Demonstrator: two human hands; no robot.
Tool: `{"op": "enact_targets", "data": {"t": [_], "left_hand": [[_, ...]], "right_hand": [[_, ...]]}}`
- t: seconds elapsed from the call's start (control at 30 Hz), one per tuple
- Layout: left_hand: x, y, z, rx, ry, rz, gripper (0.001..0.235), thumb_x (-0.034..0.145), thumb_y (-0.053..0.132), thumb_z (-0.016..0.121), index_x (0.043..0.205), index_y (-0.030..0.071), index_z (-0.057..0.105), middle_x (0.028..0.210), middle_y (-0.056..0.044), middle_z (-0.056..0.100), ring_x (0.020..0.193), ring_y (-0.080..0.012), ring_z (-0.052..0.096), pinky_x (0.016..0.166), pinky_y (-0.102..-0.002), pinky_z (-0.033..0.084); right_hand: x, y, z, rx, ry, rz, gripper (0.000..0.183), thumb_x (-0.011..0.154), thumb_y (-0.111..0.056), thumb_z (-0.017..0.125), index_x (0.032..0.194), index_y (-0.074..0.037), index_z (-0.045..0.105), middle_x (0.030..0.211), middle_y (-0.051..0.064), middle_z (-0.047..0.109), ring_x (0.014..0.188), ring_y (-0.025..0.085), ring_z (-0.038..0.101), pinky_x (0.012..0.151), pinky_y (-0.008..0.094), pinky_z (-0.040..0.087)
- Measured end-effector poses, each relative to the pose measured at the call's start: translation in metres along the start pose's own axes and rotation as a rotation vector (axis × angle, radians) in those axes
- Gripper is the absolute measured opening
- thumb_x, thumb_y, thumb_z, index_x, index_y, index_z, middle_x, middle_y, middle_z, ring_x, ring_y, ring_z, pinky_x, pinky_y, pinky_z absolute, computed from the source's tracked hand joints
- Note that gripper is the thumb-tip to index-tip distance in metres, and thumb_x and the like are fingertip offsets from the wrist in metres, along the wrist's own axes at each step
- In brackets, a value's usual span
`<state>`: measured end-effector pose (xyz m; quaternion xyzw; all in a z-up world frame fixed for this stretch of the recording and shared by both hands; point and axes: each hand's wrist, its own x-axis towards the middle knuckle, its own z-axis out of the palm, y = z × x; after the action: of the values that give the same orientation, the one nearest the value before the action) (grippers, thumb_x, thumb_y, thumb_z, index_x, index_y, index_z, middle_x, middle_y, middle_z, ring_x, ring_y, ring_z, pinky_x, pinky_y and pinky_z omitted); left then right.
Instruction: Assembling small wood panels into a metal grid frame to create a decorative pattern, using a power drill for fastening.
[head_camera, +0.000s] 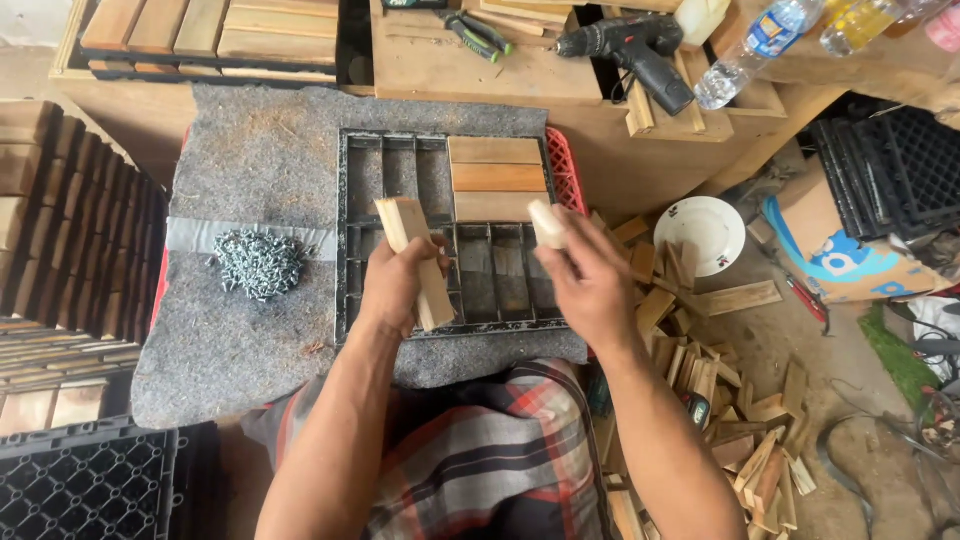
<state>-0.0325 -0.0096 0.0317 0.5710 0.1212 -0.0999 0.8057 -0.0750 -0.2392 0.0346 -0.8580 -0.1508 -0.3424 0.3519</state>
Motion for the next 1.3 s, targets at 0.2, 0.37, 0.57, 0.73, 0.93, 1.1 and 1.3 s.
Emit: {"op": "enact_targets", "data": {"t": [0.2, 0.37, 0.57, 0.73, 0.93, 1.1, 1.3], "left_hand": [[0.014, -0.008, -0.026, 0.047, 0.078, 0.061, 0.032, 0.080, 0.019, 0.067, 0.108, 0.003, 0.067, 0.071, -0.009, 0.067, 0.070, -0.0205, 0.065, 0.067, -0.040, 0.052], [0.006, 0.001, -0.026, 0.058, 0.119, 0.061, 0.035, 0.078, 0.020, 0.067, 0.108, 0.002, 0.067, 0.073, -0.008, 0.067, 0.071, -0.0194, 0.063, 0.068, -0.040, 0.050], [0.007, 0.003, -0.022, 0.091, 0.109, 0.061, 0.037, 0.075, 0.022, 0.068, 0.107, 0.003, 0.066, 0.073, -0.008, 0.068, 0.072, -0.0195, 0.064, 0.068, -0.039, 0.051], [0.005, 0.005, -0.025, 0.063, 0.128, 0.074, 0.036, 0.075, 0.021, 0.067, 0.106, 0.002, 0.066, 0.072, -0.009, 0.067, 0.071, -0.0193, 0.063, 0.067, -0.038, 0.050], [0.005, 0.002, -0.026, 0.069, 0.139, 0.061, 0.038, 0.073, 0.022, 0.068, 0.106, 0.002, 0.067, 0.071, -0.009, 0.067, 0.072, -0.0197, 0.063, 0.066, -0.039, 0.051], [0.004, -0.002, -0.026, 0.117, 0.130, 0.071, 0.038, 0.076, 0.021, 0.067, 0.109, 0.002, 0.066, 0.075, -0.011, 0.069, 0.075, -0.0215, 0.063, 0.069, -0.041, 0.051], [0.002, -0.004, -0.027, 0.100, 0.109, 0.026, 0.040, 0.076, 0.020, 0.068, 0.111, 0.003, 0.065, 0.076, -0.010, 0.069, 0.077, -0.0212, 0.065, 0.071, -0.041, 0.053]], "right_hand": [[-0.016, 0.006, 0.019, -0.509, -0.699, 0.200, 0.032, 0.096, -0.037, 0.068, 0.125, -0.023, 0.076, 0.120, 0.012, 0.067, 0.118, 0.030, 0.057, 0.097, 0.044, 0.048], [-0.034, 0.000, 0.029, -0.425, -0.538, 0.311, 0.052, 0.083, -0.050, 0.079, 0.132, -0.034, 0.070, 0.113, 0.006, 0.063, 0.104, 0.032, 0.067, 0.083, 0.046, 0.060], [-0.007, -0.060, 0.046, -0.447, -0.770, 0.476, 0.063, 0.094, -0.057, 0.062, 0.146, -0.023, 0.057, 0.126, 0.011, 0.055, 0.110, 0.038, 0.067, 0.082, 0.054, 0.062], [0.018, -0.078, 0.032, -0.379, -1.067, 0.537, 0.083, 0.091, -0.068, 0.055, 0.154, -0.015, 0.046, 0.145, 0.018, 0.046, 0.127, 0.043, 0.059, 0.096, 0.057, 0.058], [0.018, -0.075, 0.034, -0.434, -1.151, 0.465, 0.063, 0.096, -0.042, 0.062, 0.152, -0.015, 0.050, 0.132, 0.021, 0.058, 0.115, 0.050, 0.066, 0.091, 0.061, 0.056], [0.020, -0.070, 0.024, -0.409, -0.993, 0.242, 0.053, 0.095, -0.054, 0.059, 0.115, -0.008, 0.072, 0.093, 0.021, 0.074, 0.100, 0.043, 0.071, 0.088, 0.059, 0.052], [-0.017, -0.013, 0.033, -0.384, -0.906, 0.182, 0.071, 0.091, -0.059, 0.061, 0.149, -0.020, 0.052, 0.101, 0.020, 0.077, 0.099, 0.037, 0.072, 0.083, 0.053, 0.055]]}}
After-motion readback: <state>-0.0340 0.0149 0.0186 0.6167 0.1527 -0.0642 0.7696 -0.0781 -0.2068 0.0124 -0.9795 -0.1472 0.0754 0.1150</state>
